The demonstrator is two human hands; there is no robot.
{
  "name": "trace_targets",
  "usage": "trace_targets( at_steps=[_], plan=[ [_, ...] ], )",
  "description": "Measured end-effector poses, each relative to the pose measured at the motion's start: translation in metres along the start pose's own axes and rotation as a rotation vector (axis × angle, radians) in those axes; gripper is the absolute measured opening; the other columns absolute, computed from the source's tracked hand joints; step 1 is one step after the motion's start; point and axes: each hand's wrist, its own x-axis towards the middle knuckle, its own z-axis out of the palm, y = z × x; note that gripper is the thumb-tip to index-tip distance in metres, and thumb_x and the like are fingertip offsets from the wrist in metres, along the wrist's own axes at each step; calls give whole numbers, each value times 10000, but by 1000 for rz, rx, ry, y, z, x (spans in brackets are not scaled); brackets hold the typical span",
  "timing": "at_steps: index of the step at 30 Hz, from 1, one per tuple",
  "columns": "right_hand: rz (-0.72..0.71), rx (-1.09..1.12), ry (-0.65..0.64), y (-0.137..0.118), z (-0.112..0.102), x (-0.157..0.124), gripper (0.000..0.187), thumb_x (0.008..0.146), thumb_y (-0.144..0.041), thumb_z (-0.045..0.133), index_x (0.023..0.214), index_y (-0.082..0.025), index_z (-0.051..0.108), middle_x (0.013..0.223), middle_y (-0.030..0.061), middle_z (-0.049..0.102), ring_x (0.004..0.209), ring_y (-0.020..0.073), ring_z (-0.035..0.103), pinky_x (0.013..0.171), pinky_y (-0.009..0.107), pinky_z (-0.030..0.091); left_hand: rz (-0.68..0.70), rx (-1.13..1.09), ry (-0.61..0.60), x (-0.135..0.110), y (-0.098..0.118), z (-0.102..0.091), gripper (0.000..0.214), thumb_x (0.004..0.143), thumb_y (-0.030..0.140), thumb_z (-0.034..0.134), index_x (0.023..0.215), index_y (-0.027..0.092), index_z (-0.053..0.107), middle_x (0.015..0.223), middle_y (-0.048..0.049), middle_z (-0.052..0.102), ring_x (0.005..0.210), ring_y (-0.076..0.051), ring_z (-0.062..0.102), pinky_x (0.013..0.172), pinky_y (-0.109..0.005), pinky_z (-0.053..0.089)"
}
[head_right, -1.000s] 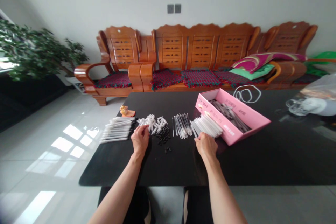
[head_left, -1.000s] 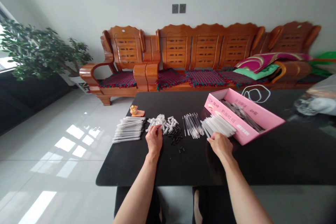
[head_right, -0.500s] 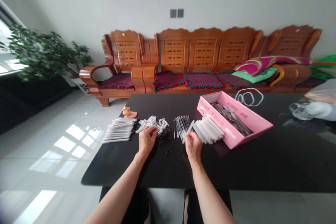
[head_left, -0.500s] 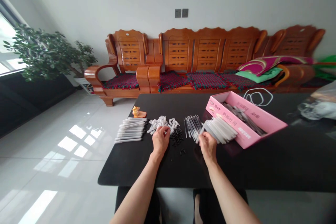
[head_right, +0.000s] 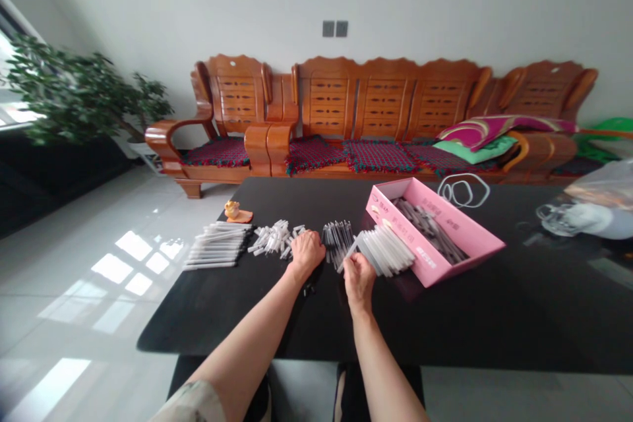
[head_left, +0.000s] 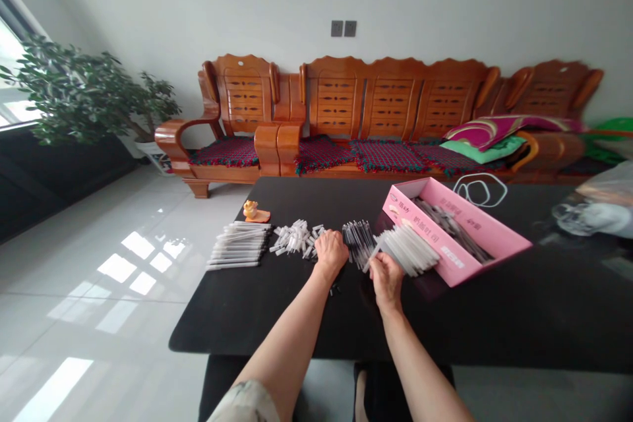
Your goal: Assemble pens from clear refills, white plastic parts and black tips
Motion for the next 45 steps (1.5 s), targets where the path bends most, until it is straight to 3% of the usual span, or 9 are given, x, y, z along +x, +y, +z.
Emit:
trace_targets(
  at_steps=[8, 14, 18, 22, 25, 28, 34, 41, 45],
  plan=[
    [-6, 27, 9, 6, 0, 2, 154, 763, -246, 556, 618, -203, 530, 450, -72, 412, 454, 120, 379, 456, 240, 312, -114, 26, -125, 9, 10, -8, 248, 770, 141, 525, 905, 94, 726, 922, -204, 712, 919, -295, 682, 763, -330, 488],
    [-12, 36, 7, 8, 0, 1, 152, 773, -249, 560, 632, -193, 550, 461, -72, 416, 457, 113, 384, 459, 235, 313, -223, -102, -29, 13, 2, -18, 226, 740, 163, 559, 851, 102, 746, 900, -204, 723, 904, -287, 684, 755, -313, 468],
    [-10, 54, 21, 8, 1, 2, 152, 765, -239, 564, 621, -193, 549, 450, -69, 432, 448, 110, 392, 450, 230, 313, -262, -356, 77, 11, -20, -30, 159, 708, 240, 603, 723, 156, 738, 751, -124, 725, 776, -254, 676, 648, -289, 442],
    [13, 74, 22, 6, 1, 1, 141, 759, -243, 573, 629, -191, 558, 453, -59, 487, 419, 105, 407, 425, 226, 317, -225, -809, 74, -1, -48, -29, 144, 694, 246, 612, 601, 148, 661, 487, -19, 593, 471, -133, 543, 487, -224, 359],
    [15, 68, 16, 3, 0, -1, 130, 759, -246, 574, 643, -188, 573, 439, -57, 502, 383, 104, 418, 407, 225, 331, -187, -1239, 22, -14, -66, -22, 191, 697, 296, 663, 786, 128, 673, 543, 7, 612, 400, -76, 450, 415, -190, 297],
    [-36, 40, 30, -1, 2, -3, 95, 743, -254, 610, 685, -179, 607, 430, -52, 519, 402, 121, 487, 442, 228, 393, -166, -1523, -19, -25, -79, -17, 451, 681, 345, 742, 1061, 122, 644, 646, 3, 652, 422, -55, 447, 407, -171, 292],
    [-6, 126, -168, -5, 19, -11, 156, 781, -318, 597, 724, -175, 618, 528, -10, 607, 407, 122, 501, 380, 217, 343, -129, -1690, -34, -34, -84, -13, 337, 724, 342, 761, 948, 117, 651, 728, -31, 670, 503, -60, 526, 446, -159, 352],
    [-448, -253, -265, -12, 29, -30, 103, 769, -253, 597, 690, -193, 623, 585, -16, 556, 532, 140, 507, 532, 256, 408, -142, -1859, 147, -30, -87, -18, 267, 727, 297, 768, 882, 139, 619, 770, -33, 679, 588, -68, 581, 494, -136, 406],
    [-393, -193, -241, -9, 28, -29, 117, 782, -274, 617, 726, -184, 666, 623, 1, 599, 545, 143, 521, 545, 268, 428, -182, -1910, 159, -29, -89, -20, 262, 727, 295, 766, 864, 143, 602, 791, -42, 682, 618, -80, 608, 512, -140, 443]
  ],
)
